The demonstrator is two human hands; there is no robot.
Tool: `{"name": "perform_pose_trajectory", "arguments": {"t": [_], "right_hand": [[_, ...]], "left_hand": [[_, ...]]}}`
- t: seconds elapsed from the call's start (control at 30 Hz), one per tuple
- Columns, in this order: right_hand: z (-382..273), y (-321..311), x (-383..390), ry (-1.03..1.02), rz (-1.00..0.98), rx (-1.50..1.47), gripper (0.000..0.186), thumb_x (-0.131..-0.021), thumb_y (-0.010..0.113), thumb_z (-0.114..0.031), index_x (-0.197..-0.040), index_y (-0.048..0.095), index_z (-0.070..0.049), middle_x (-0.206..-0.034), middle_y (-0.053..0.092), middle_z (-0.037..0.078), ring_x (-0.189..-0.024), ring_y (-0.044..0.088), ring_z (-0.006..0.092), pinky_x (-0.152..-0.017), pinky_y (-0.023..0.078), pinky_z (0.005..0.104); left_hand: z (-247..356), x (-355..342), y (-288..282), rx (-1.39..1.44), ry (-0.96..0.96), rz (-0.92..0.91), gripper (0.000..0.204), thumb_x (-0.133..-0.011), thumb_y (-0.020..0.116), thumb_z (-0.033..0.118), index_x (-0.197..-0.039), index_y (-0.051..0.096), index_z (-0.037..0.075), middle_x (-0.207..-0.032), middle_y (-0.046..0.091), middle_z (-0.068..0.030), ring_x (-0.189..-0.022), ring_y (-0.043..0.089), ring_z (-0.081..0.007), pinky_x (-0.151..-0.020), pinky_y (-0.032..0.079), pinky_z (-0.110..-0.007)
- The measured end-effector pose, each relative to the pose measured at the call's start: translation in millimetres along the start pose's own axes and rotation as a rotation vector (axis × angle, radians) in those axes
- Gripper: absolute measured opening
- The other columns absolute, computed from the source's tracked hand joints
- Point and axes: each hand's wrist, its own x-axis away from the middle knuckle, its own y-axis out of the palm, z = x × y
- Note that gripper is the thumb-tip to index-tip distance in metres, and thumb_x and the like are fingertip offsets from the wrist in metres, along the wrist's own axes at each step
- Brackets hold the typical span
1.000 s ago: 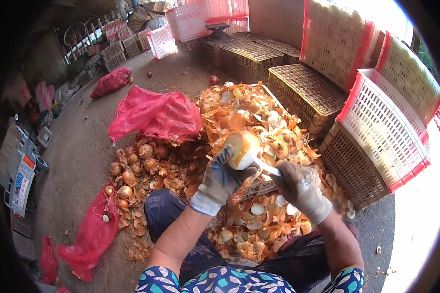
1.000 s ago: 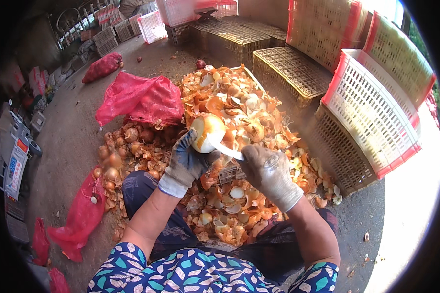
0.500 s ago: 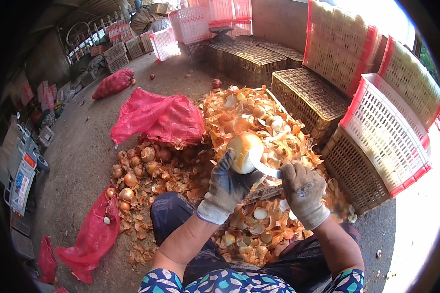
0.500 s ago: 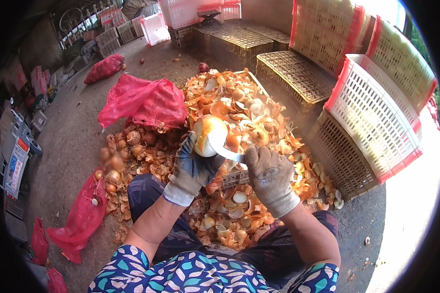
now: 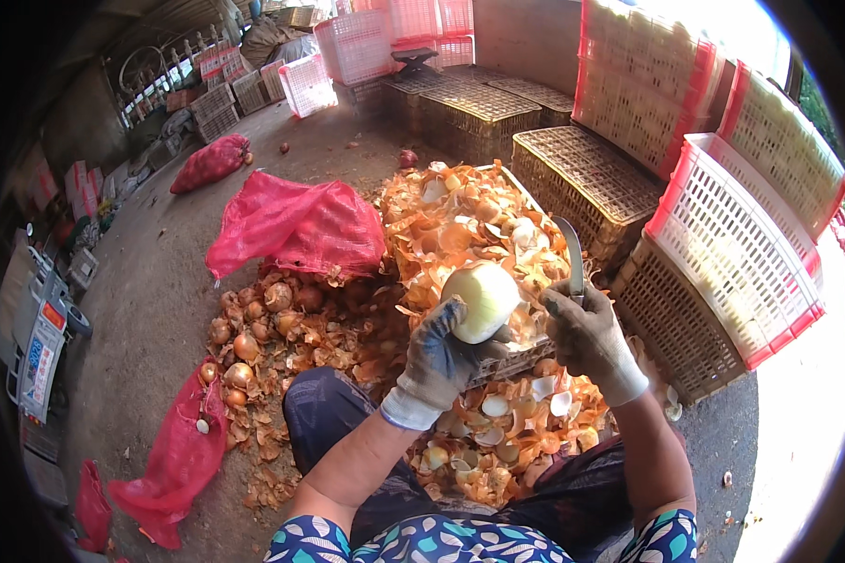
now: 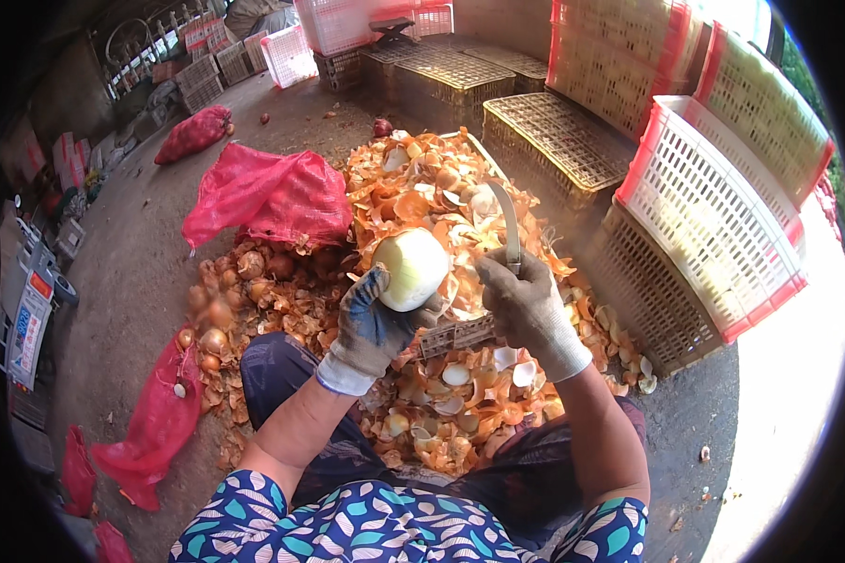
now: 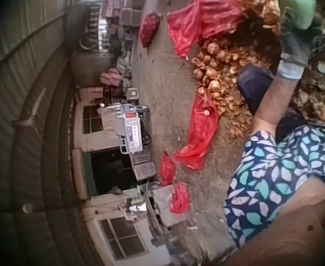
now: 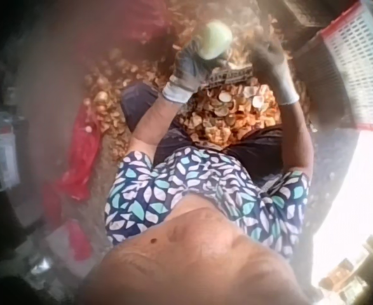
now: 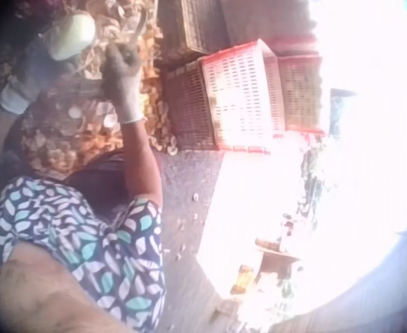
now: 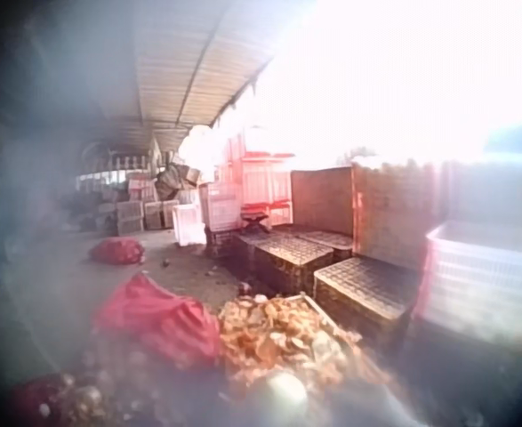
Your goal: The person sits on the ground and peels onions one by one using a knife, removing the outer skin and placing the peeled onions into a nearby basket. The person handles onions from a red sack and discards the skins onto a growing pile.
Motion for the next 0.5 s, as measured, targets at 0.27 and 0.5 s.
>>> {"name": "perform_pose_trajectory", "arguments": {"t": [0.27, 0.5], "right_hand": [[-0.4, -10.9, 13.4, -1.018, 0.113, 1.269, 0.01, -0.084, 0.063, -0.012, -0.088, 0.054, -0.011, -0.065, 0.055, 0.008, -0.053, 0.059, 0.0252, -0.048, 0.045, 0.0385], [-1.7, -15.1, 15.8, -0.904, 0.152, 1.414, 0.011, -0.083, 0.062, -0.011, -0.086, 0.051, -0.01, -0.064, 0.056, 0.006, -0.056, 0.06, 0.0288, -0.048, 0.045, 0.0398]], "left_hand": [[9.3, -1.1, -8.6, -0.116, 0.009, -0.028, 0.06, -0.085, 0.063, 0.03, -0.13, 0.046, -0.005, -0.102, 0.064, -0.0246, -0.073, 0.068, -0.0326, -0.059, 0.06, -0.039], [19.1, 2.1, -2.6, -0.322, 0.019, -0.034, 0.056, -0.083, 0.064, 0.022, -0.131, 0.047, -0.002, -0.106, 0.065, -0.0149, -0.077, 0.068, -0.0247, -0.057, 0.057, -0.034]]}}
